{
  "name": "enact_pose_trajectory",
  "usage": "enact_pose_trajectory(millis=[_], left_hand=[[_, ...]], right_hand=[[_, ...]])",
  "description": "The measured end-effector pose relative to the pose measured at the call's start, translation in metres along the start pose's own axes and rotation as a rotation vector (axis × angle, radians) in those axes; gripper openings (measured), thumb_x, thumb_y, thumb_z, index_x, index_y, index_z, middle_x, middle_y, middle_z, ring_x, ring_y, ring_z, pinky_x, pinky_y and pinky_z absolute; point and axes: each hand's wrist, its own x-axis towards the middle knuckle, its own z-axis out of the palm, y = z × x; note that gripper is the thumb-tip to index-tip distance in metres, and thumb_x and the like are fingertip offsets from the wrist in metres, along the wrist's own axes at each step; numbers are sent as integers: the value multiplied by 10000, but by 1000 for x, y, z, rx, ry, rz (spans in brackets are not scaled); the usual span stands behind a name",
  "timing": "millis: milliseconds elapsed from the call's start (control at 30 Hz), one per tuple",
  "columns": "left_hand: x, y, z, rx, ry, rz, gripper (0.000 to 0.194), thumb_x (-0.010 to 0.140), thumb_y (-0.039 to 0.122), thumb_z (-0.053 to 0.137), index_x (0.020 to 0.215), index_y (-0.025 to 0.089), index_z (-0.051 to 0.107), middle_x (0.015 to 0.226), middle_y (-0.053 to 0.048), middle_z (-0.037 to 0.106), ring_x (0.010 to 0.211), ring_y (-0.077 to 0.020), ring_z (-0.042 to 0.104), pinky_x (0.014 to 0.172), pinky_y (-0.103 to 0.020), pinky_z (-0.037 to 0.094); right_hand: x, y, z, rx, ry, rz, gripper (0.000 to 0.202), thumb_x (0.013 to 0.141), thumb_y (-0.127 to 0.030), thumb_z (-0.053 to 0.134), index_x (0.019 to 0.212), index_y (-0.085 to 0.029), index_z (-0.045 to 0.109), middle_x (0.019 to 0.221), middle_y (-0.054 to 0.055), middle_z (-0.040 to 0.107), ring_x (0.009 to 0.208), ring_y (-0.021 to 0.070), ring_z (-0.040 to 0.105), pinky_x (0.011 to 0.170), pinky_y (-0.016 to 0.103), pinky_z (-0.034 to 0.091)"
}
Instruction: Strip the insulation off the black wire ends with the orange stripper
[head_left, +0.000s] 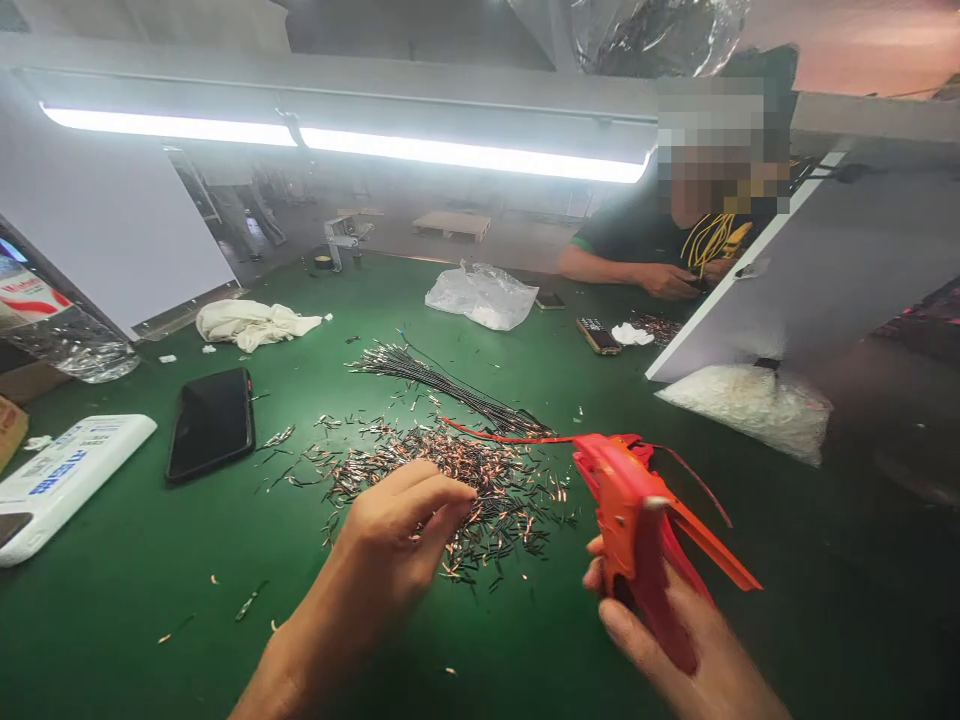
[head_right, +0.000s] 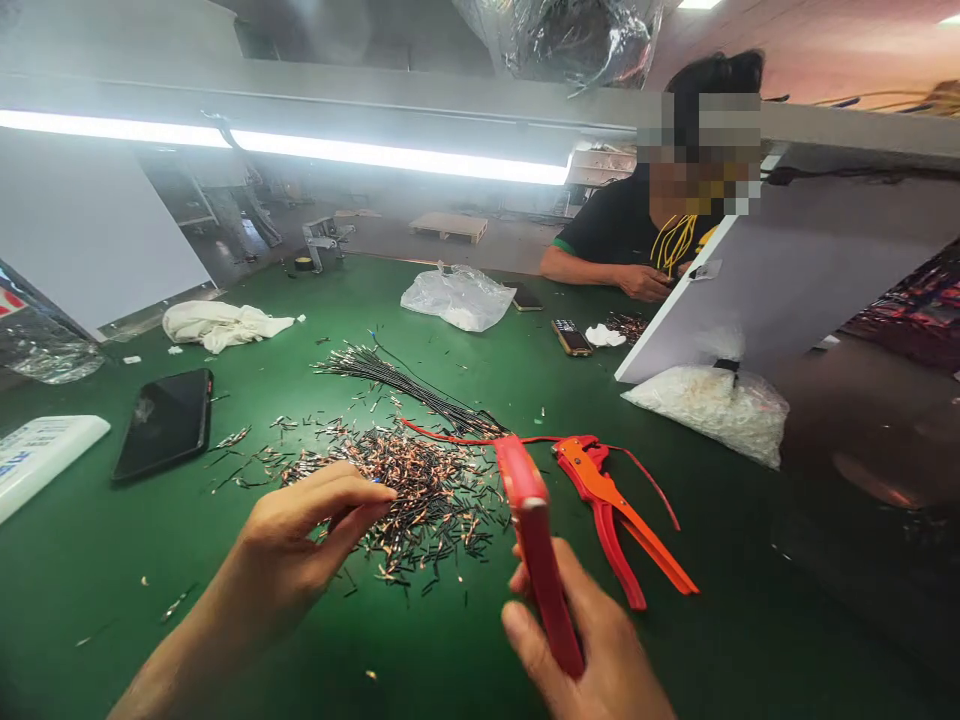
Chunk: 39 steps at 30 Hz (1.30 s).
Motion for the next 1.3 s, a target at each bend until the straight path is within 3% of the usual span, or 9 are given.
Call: enact_pose_trajectory(millis=[100, 267, 433, 500, 567, 633, 800, 1067, 1300], left_hand=[[-1, 0, 4, 84, -2, 82, 156, 925, 46, 551, 843, 134, 650, 735, -25, 592, 677, -115, 517, 578, -244, 427], [-1, -2, 6, 143, 2, 128, 179, 908, 1, 565, 794, 137, 592, 765, -27, 590, 713, -123, 494, 624, -271, 416], [-9, -7, 18, 196, -96, 136, 244, 922, -15, 492, 760, 150, 569, 737, -15, 548, 689, -130, 434, 600, -269, 385], [-12, -6, 26, 203, -140, 168, 269, 929, -5, 464, 743, 157, 571, 699, -6, 521, 666, -137, 408, 577, -274, 363], [-13, -1, 35, 204, -176, 225, 290, 937, 15, 433, 733, 165, 575, 659, 0, 501, 633, -143, 390, 536, -275, 333], [-13, 6, 42, 188, -198, 285, 301, 944, 30, 398, 749, 168, 581, 648, -6, 518, 608, -149, 394, 500, -274, 319], [-16, 17, 51, 67, -279, 306, 280, 956, 40, 371, 849, 162, 599, 700, -27, 618, 628, -157, 504, 541, -247, 433], [-27, 19, 60, 192, -378, 257, 261, 871, 4, 382, 803, 197, 545, 645, 23, 595, 486, -138, 520, 415, -268, 328], [-28, 30, 59, 253, -425, 213, 211, 845, 12, 425, 798, 193, 524, 593, 33, 597, 420, -149, 560, 373, -278, 332]], right_hand=[[12, 22, -8, -580, 246, -56, 390, 822, -493, 661, 1113, -240, 606, 1005, 104, 717, 953, 381, 664, 782, 545, 523], [9, 34, 7, -953, 196, -261, 559, 678, -507, 823, 1067, -162, 616, 949, 128, 697, 858, 372, 655, 682, 513, 535], [0, 24, 37, -1033, 238, -430, 735, 893, -743, 366, 1066, -80, 633, 1049, 236, 690, 885, 390, 654, 666, 510, 519], [2, 19, 39, -1040, 276, -451, 784, 925, -729, 276, 1145, -60, 622, 1105, 256, 687, 941, 396, 652, 708, 516, 503], [5, 12, 36, -959, 295, -485, 717, 929, -675, 407, 1270, -64, 566, 1159, 240, 678, 1004, 382, 640, 769, 501, 484], [8, 3, 30, -769, 289, -555, 529, 953, -463, 549, 1320, -83, 523, 1146, 188, 692, 1034, 329, 635, 842, 459, 454], [8, -10, 25, -409, 226, -661, 253, 880, -10, 573, 1063, -179, 617, 865, 3, 735, 812, 178, 661, 907, 386, 360], [10, -10, 32, -409, 242, -600, 201, 884, 16, 500, 886, -147, 618, 731, 32, 664, 687, 190, 578, 737, 365, 334], [10, -6, 35, -500, 350, -603, 171, 896, -17, 486, 875, -137, 606, 732, 53, 680, 703, 215, 583, 822, 428, 336]])
